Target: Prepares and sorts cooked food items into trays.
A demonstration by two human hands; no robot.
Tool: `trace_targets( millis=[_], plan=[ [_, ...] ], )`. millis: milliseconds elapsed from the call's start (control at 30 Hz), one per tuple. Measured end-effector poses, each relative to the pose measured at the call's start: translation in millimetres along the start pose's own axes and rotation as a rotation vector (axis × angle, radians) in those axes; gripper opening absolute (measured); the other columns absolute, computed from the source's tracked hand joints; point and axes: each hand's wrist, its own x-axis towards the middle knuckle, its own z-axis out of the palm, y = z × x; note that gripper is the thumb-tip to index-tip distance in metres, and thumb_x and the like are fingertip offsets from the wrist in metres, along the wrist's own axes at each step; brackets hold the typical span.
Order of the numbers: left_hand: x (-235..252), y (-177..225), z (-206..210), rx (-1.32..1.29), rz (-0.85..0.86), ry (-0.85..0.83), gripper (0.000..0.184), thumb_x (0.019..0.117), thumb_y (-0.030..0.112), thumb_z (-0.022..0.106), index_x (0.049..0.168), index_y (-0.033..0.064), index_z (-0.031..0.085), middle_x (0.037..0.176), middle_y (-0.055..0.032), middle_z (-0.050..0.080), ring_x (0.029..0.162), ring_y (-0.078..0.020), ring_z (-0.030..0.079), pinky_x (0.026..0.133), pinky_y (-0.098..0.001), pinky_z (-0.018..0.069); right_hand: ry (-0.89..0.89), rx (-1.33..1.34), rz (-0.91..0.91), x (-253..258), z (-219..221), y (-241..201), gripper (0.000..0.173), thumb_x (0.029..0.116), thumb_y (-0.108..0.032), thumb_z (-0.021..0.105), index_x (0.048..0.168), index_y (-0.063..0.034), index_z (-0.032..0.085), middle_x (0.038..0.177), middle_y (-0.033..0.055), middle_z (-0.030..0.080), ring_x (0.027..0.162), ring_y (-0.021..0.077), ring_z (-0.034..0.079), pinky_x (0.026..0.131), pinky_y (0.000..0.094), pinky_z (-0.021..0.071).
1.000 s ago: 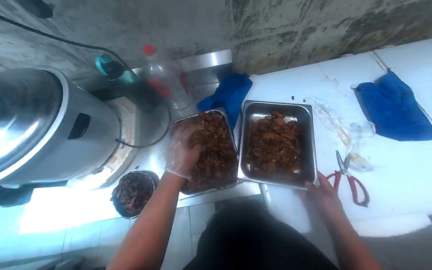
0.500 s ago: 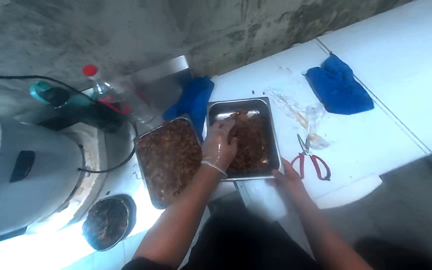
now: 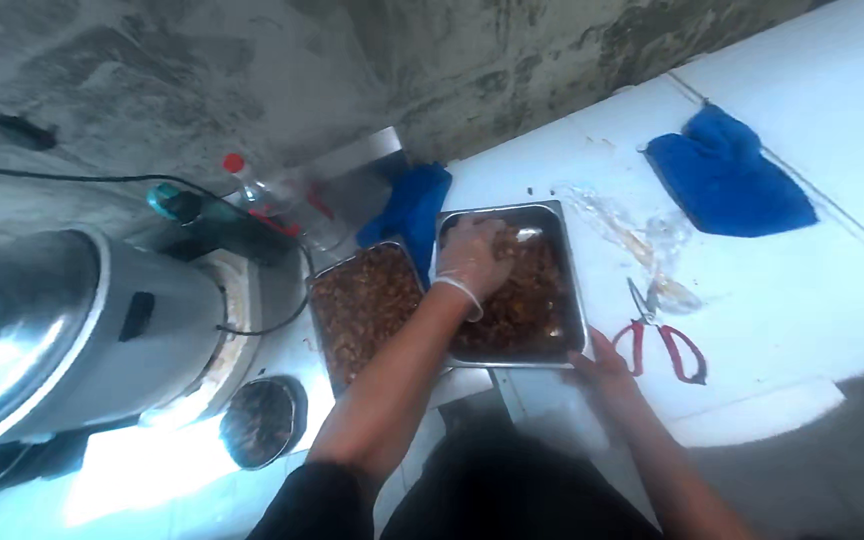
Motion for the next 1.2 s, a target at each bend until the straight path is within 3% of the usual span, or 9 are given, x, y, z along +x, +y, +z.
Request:
trace_targets(
  millis=[100, 267, 367, 533, 667, 933, 1000, 1067, 1200],
  plan=[
    [-11.7, -11.9, -5.2, -0.056, 0.016, -0.022, 0.053, 0.0900, 0.025, 0.074, 0.141, 0.0292, 0.062, 0.149, -0.0090, 0.053, 0.131, -0.0294, 0.056, 0.102, -0.0551, 0.0529, 0.016, -0.047, 0.001, 1.5, 0.3, -1.8, 0.057, 0.1013, -0.005, 0.055, 0.155, -0.0155, 0.039, 0.111, 0.0143, 0.069, 0.067, 0.0205, 0.068, 0.062, 0.0347, 0.0610],
    [-32.2, -117.8, -2.7, 0.047, -0.147, 0.065, 0.062, 0.0855, 0.047, 0.078, 0.143, 0.0311, 0.061, 0.152, -0.0089, 0.051, 0.139, -0.0329, 0.049, 0.105, -0.0608, 0.0486, 0.029, -0.045, -0.007, 0.3, 0.8, 0.5, 0.057, 0.1021, -0.005, 0.055, 0.155, -0.0158, 0.040, 0.110, 0.0147, 0.070, 0.065, 0.0205, 0.067, 0.061, 0.0345, 0.0610],
    [-38.4, -166.5, 15.5, 0.220, -0.304, -0.103, 0.099, 0.0733, 0.058, 0.083, 0.158, 0.0400, 0.037, 0.168, -0.0172, 0.021, 0.150, -0.0502, 0.025, 0.104, -0.0732, 0.0419, 0.040, -0.070, -0.009, -0.9, 0.8, 2.5, 0.055, 0.1021, -0.007, 0.054, 0.155, -0.0164, 0.040, 0.111, 0.0145, 0.069, 0.067, 0.0202, 0.067, 0.061, 0.0340, 0.0607],
    [-34.8, -168.9, 20.9, 0.185, -0.402, -0.182, 0.057, 0.0820, 0.022, 0.077, 0.137, 0.0294, 0.063, 0.145, -0.0168, 0.054, 0.118, -0.0426, 0.062, 0.088, -0.0651, 0.0555, 0.071, -0.098, 0.001, -1.7, 1.6, 3.3, 0.055, 0.1027, -0.009, 0.054, 0.155, -0.0165, 0.041, 0.106, 0.0155, 0.069, 0.067, 0.0204, 0.067, 0.061, 0.0344, 0.0603],
    [-57.1, -183.3, -19.9, 0.037, -0.314, -0.037, 0.040, 0.0888, 0.016, 0.071, 0.129, 0.0203, 0.068, 0.137, -0.0123, 0.062, 0.124, -0.0355, 0.061, 0.099, -0.0629, 0.0520, 0.117, -0.100, 0.014, -0.1, 5.6, 0.5, 0.053, 0.1044, -0.009, 0.052, 0.156, -0.0155, 0.040, 0.096, 0.0159, 0.070, 0.064, 0.0204, 0.067, 0.060, 0.0339, 0.0597],
    [-123.6, -193.5, -22.2, 0.039, -0.180, 0.063, 0.064, 0.0872, 0.034, 0.080, 0.146, 0.0234, 0.057, 0.155, -0.0141, 0.047, 0.135, -0.0380, 0.053, 0.103, -0.0618, 0.0502, 0.143, -0.122, 0.029, -6.4, 6.9, 0.7, 0.051, 0.1048, -0.008, 0.051, 0.154, -0.0159, 0.042, 0.094, 0.0153, 0.070, 0.062, 0.0185, 0.066, 0.058, 0.0315, 0.0586],
    [-134.2, -186.8, 11.4, 0.163, -0.263, -0.005, 0.090, 0.0750, 0.063, 0.081, 0.154, 0.0349, 0.046, 0.168, -0.0129, 0.026, 0.148, -0.0440, 0.033, 0.101, -0.0670, 0.0485, 0.147, -0.115, 0.025, -2.6, 7.9, 0.2, 0.051, 0.1048, -0.007, 0.051, 0.154, -0.0159, 0.043, 0.097, 0.0165, 0.070, 0.062, 0.0197, 0.066, 0.058, 0.0322, 0.0591],
    [-136.9, -176.6, 36.1, 0.202, -0.384, -0.103, 0.092, 0.0746, 0.062, 0.079, 0.156, 0.0416, 0.040, 0.173, -0.0103, 0.002, 0.153, -0.0494, 0.015, 0.098, -0.0714, 0.0465, 0.152, -0.121, 0.021, -3.5, 7.2, 1.5, 0.051, 0.1045, -0.008, 0.051, 0.154, -0.0161, 0.043, 0.099, 0.0164, 0.069, 0.063, 0.0200, 0.066, 0.058, 0.0327, 0.0591],
    [-123.5, -194.2, 33.0, 0.077, -0.408, 0.031, 0.041, 0.0925, 0.018, 0.066, 0.132, 0.0288, 0.068, 0.161, -0.0117, 0.039, 0.135, -0.0385, 0.052, 0.098, -0.0564, 0.0546, 0.153, -0.114, 0.011, -4.8, 9.9, 0.1, 0.049, 0.1045, -0.006, 0.050, 0.153, -0.0139, 0.044, 0.096, 0.0161, 0.069, 0.061, 0.0188, 0.065, 0.055, 0.0306, 0.0583]
  ],
)
